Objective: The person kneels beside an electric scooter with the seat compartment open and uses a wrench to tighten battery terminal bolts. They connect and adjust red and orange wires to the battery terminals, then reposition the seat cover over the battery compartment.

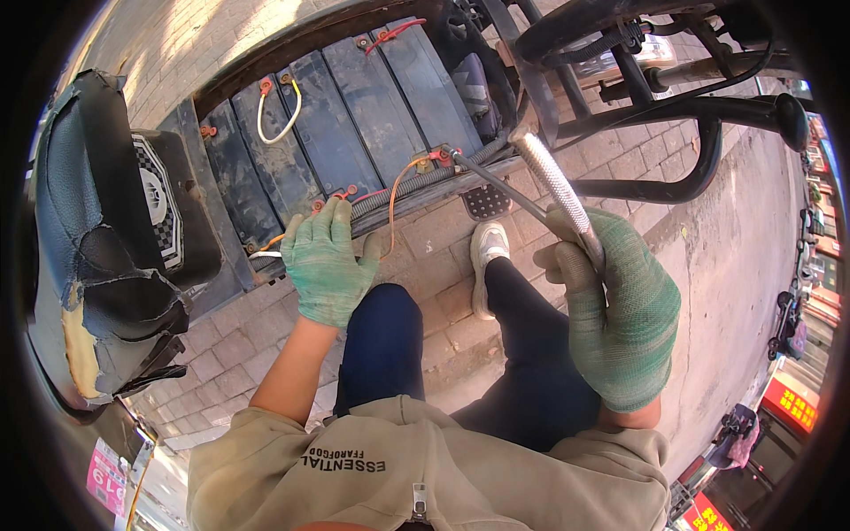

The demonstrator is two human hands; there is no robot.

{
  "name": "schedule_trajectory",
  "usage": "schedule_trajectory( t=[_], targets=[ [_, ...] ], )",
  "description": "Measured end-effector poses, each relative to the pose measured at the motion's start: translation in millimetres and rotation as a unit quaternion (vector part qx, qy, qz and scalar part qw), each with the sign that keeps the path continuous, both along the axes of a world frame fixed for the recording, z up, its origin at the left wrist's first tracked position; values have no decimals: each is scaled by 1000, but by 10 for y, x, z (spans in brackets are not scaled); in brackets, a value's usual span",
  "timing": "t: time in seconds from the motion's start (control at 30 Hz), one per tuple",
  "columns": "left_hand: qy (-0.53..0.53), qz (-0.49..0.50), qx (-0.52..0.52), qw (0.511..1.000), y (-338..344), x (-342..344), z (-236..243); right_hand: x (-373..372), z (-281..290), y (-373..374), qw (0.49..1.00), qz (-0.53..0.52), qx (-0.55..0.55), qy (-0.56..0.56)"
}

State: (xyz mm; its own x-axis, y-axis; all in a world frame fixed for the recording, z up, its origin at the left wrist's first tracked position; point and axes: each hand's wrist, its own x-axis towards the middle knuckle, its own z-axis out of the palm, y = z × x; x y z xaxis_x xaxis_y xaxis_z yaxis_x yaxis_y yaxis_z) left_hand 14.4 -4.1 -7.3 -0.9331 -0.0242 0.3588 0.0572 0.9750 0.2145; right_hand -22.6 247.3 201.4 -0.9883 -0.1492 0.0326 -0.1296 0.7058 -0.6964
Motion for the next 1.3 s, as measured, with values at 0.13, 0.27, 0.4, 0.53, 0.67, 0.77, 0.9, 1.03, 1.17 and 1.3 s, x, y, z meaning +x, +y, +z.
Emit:
schedule_trajectory(
  t=[0.13, 0.27, 0.4, 0.53, 0.67, 0.77, 0.9, 1.03, 1.17, 1.3],
  targets=[
    [-2, 4, 0, 1000, 6, 17, 23, -20, -33, 0, 999, 5, 42, 32],
    [-3, 6, 2, 1000, 19, 5, 50, -66, -79, -2, 998, -13, 25, 60],
    [-7, 1, 8, 1000, 16, 1, 54, -83, -78, 21, 997, -22, 19, 65],
    [-8, 2, 10, 1000, 5, 23, 17, -89, -110, 15, 998, -5, -16, 66],
    [6, 7, -7, 1000, -8, 37, -26, -94, -192, -5, 998, -3, -39, 57],
    [12, 9, -8, 1000, -8, 41, -62, -89, -255, 11, 996, 25, -73, 39],
    [0, 2, -27, 1000, -3, 28, -70, -189, -372, 78, 988, 122, -51, 83],
    [10, 2, -43, 999, 10, 6, -78, -387, -608, 76, 963, 223, -71, 132],
    [-5, 0, -50, 999, 12, 3, -75, -459, -829, 8, 932, 349, -41, 92],
    [-16, -12, -83, 996, 9, 0, -58, -431, -1198, -94, 917, 382, -108, 37]
  ],
)
